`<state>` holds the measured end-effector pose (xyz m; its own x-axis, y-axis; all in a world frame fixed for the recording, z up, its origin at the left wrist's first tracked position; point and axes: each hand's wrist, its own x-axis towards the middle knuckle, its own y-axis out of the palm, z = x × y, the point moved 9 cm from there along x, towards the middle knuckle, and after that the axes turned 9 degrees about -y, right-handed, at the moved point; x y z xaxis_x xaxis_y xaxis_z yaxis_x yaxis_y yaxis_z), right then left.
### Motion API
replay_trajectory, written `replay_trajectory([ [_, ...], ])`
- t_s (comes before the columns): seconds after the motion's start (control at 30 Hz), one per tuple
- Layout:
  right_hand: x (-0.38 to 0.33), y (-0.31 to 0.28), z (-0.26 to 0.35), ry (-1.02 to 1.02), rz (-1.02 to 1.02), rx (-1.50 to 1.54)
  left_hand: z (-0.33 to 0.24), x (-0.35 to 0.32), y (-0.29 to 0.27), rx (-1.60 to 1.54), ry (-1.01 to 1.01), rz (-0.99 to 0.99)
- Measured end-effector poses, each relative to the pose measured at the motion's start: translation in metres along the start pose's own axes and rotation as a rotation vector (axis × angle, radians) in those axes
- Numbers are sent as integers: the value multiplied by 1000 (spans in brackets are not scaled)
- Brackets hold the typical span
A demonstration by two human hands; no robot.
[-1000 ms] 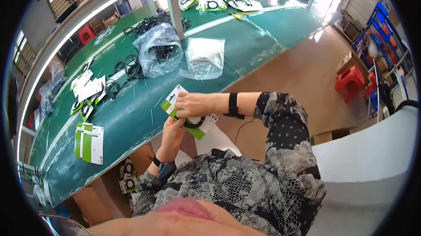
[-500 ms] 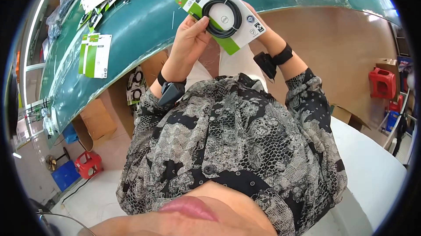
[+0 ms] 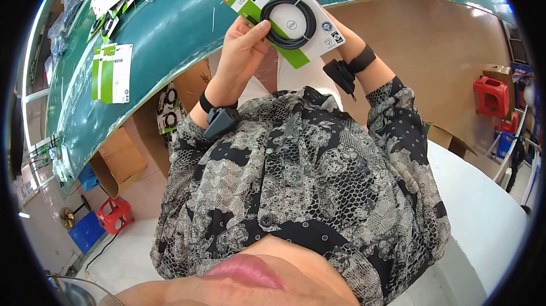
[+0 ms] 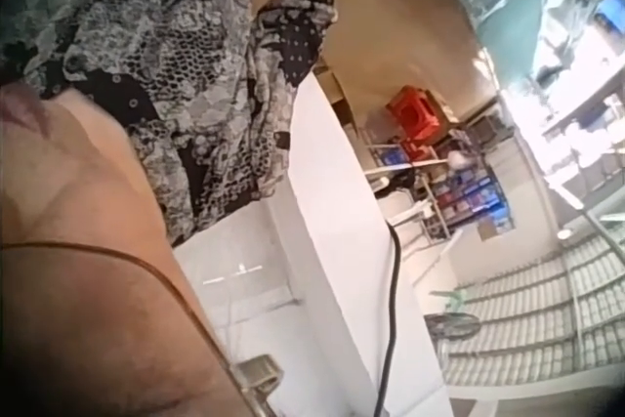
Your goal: The person secures a cable to a cardboard backing by hand using plastic ties, turns the package over to pull the ties through, and places the finished item aside before repeating the process.
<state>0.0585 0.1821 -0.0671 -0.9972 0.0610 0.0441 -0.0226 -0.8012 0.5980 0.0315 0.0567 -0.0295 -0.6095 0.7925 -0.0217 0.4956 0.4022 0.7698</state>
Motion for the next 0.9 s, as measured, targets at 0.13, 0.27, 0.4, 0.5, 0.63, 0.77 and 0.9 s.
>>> replay_trajectory([
  [0.13,15,24,9,-123,187,-168,-1,-5,-5,-6,52,-51],
  [0.27,20,38,15,-215,323,-293,-1,-12,-7,-9,80,-117],
  [0.4,18,36,15,-228,332,-385,3,-18,-7,-44,61,-116],
  [0.5,18,43,11,-182,421,-466,0,-18,-5,-39,78,-102],
  [0.63,11,48,17,-277,275,-423,2,-21,-4,-35,68,-126],
  [0.77,13,56,5,-59,213,154,2,-15,-8,-96,51,-92],
  [0.9,13,53,4,-123,235,-239,2,-15,-11,-151,26,-60],
])
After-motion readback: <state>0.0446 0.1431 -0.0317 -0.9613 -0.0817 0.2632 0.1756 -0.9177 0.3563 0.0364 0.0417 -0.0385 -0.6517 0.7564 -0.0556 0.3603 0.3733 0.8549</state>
